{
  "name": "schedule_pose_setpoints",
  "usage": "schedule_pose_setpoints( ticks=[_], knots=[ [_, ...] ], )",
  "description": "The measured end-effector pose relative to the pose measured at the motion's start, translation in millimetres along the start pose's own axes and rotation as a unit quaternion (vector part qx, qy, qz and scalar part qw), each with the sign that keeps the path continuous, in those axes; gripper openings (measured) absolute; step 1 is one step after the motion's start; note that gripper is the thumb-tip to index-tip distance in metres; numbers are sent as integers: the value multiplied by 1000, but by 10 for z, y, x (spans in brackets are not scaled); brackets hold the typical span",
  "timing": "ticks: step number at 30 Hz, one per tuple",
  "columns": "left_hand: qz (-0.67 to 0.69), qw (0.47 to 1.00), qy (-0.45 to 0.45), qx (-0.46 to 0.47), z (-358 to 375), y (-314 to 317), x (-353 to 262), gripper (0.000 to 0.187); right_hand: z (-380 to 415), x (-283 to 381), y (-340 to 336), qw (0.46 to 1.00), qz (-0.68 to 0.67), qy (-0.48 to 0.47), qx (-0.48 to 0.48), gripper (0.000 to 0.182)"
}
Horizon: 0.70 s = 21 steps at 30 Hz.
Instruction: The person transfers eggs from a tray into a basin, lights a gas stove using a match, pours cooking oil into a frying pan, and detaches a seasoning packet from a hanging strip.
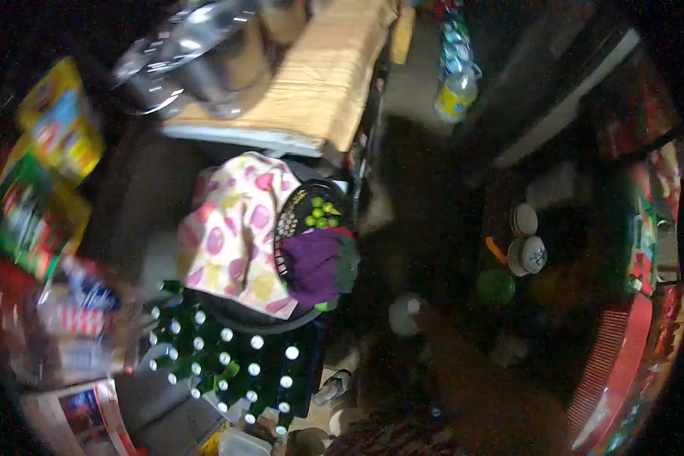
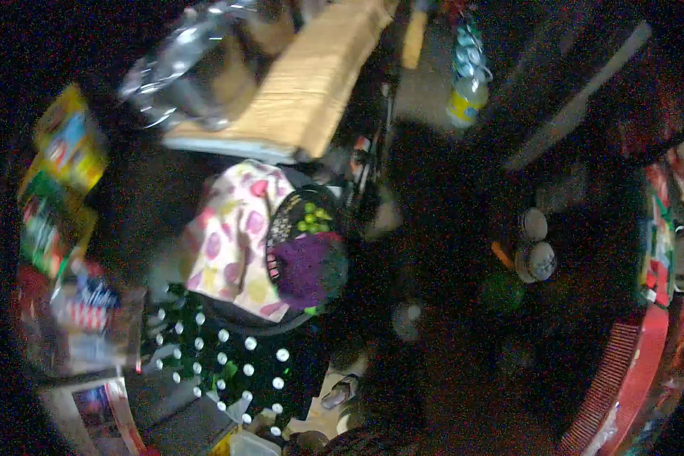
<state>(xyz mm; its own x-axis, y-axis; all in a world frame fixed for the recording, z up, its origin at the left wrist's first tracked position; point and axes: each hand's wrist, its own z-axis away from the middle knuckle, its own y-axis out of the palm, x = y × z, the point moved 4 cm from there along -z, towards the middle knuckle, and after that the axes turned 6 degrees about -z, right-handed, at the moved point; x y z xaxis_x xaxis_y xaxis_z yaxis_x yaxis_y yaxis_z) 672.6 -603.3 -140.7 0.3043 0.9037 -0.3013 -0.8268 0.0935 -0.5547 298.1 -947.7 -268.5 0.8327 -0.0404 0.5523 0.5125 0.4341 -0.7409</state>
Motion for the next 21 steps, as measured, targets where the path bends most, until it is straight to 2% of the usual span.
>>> schedule_pose_setpoints(
  ticks=[4,10,11,12,13,14,16,19,20,21],
  knots=[
    [43,998,-3,-36,450,-51,631,40,653,244,84,999,28,-30,35,32],
    [77,987,21,-138,1337,66,2164,40,1520,650,293,985,109,-124,52,32],
    [176,970,0,-167,1533,-16,2220,42,1659,744,343,979,125,-150,57,32],
    [239,960,-49,-135,1684,-91,2328,42,1799,824,399,972,138,-179,61,32],
    [312,928,-108,-171,1880,-169,2425,44,1911,863,401,964,160,-203,63,32],
    [263,941,-58,-203,2017,-257,2597,45,2039,954,409,956,175,-225,66,32],
    [345,905,-79,-235,2319,-346,3012,46,2344,1176,423,938,214,-256,98,32],
    [355,875,-164,-286,2769,-261,3847,46,2832,1774,500,899,273,-293,178,36],
    [393,845,-168,-322,2904,-176,4077,47,2823,2055,607,886,289,-307,192,39],
    [429,806,-219,-344,3089,-145,4194,50,2611,1889,781,855,292,-324,282,50]
  ],
)
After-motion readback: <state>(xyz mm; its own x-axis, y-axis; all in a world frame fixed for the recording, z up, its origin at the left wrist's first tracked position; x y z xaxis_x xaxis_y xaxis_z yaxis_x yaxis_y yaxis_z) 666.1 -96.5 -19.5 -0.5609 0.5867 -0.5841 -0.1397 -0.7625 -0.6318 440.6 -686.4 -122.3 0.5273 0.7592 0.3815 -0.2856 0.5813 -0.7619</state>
